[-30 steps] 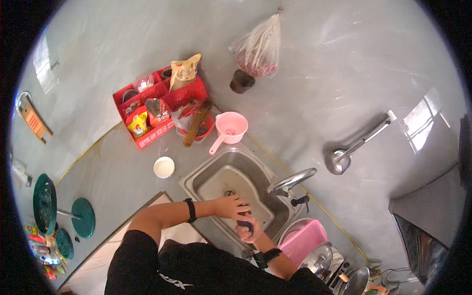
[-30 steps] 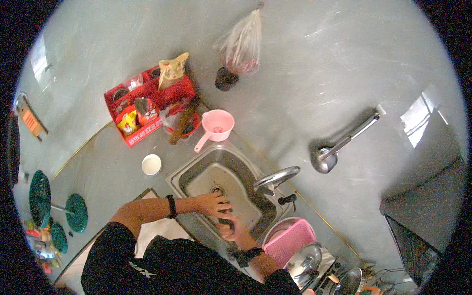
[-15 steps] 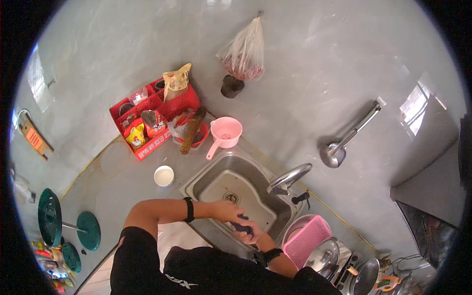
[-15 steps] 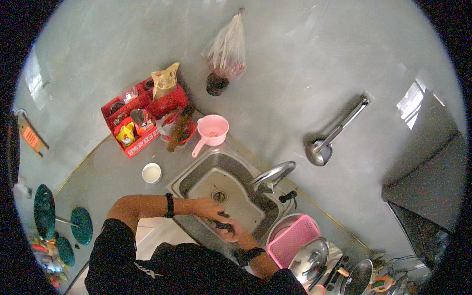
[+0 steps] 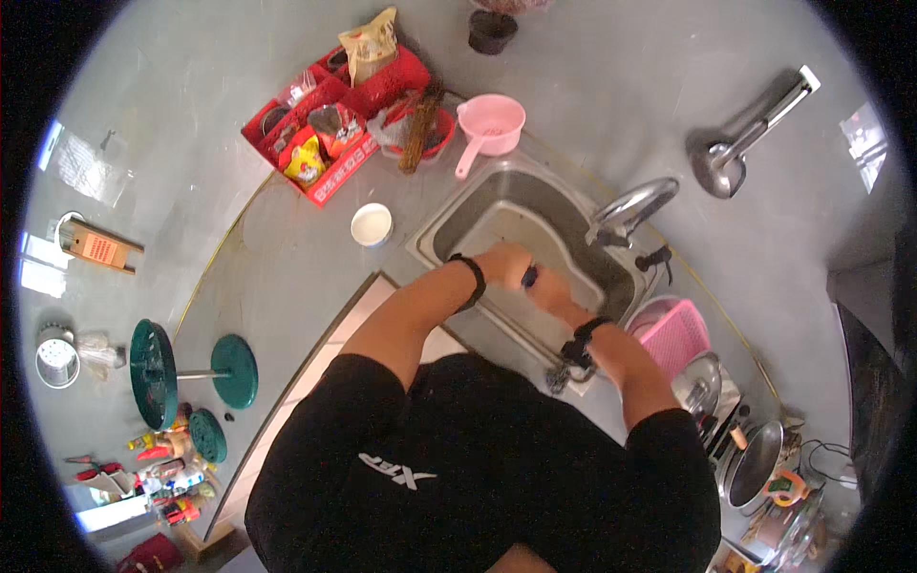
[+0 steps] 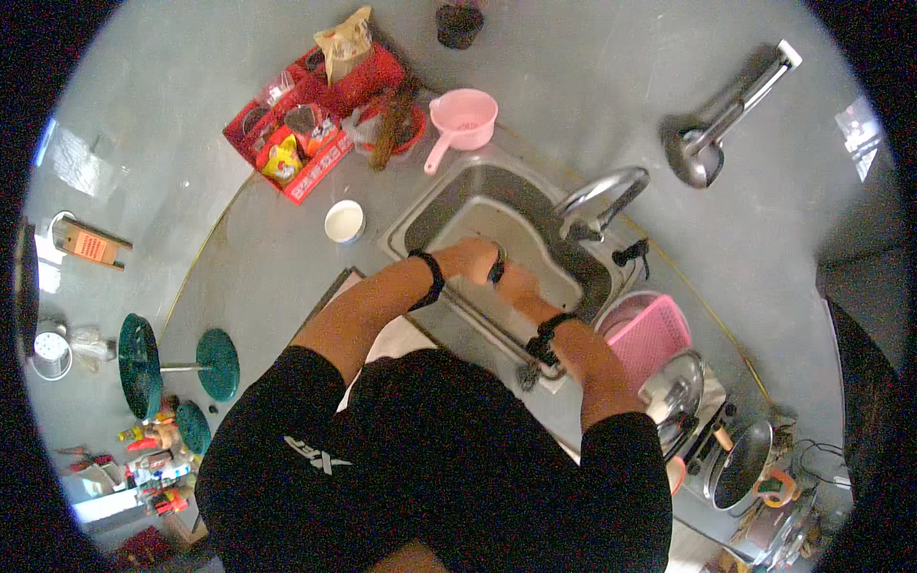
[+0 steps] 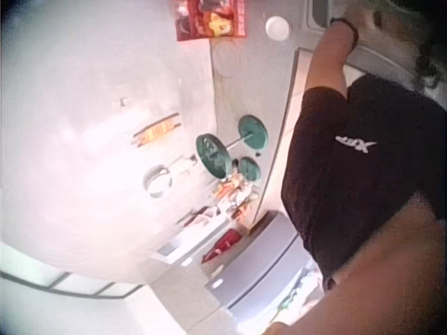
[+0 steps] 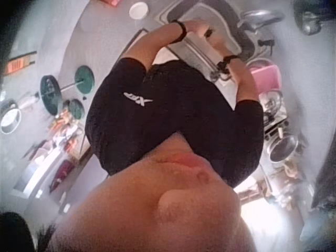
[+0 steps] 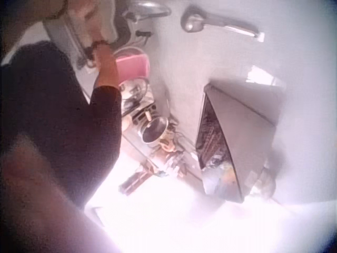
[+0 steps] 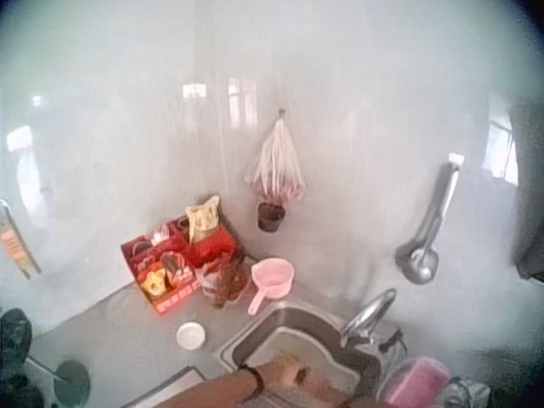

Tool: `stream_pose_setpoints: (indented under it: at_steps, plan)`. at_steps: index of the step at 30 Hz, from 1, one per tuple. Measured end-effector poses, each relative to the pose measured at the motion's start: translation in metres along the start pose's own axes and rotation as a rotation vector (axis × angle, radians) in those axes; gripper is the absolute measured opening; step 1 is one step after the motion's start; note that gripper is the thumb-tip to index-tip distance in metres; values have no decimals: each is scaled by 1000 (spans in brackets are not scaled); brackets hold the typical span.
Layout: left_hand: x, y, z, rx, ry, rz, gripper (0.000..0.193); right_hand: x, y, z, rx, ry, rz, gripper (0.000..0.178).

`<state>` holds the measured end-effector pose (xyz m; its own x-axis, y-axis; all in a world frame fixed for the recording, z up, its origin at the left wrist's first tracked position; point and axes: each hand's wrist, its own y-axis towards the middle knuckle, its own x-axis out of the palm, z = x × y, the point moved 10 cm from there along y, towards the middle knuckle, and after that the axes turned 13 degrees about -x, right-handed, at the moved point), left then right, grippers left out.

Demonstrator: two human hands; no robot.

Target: The person washes green steamer racks and a cloth in a sink, wipes the racks and a metal stand with the cloth, and then wipes the counter surface.

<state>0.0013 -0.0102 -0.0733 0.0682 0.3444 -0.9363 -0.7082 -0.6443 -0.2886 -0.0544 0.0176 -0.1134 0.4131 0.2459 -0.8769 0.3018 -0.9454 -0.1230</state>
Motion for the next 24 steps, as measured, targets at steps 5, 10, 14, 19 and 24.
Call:
stream_pose_setpoints:
  at_steps: [5,10,14,19,24]
  plan:
    - [30,-13,-13,-297,-542,-424,17,-46,-20,-32,-157,-172,-1,23]
    - [23,-33,-9,-302,-599,-490,16,-43,-28,-49,-173,-199,51,33]
    - [39,-40,2,-198,-452,-527,20,-21,-50,-50,-62,-190,-35,63]
    - [-12,-55,55,173,-328,-119,48,-46,-79,-65,1,-53,-179,64]
    - [-60,-78,60,345,-55,508,68,-37,-77,0,199,491,-10,61]
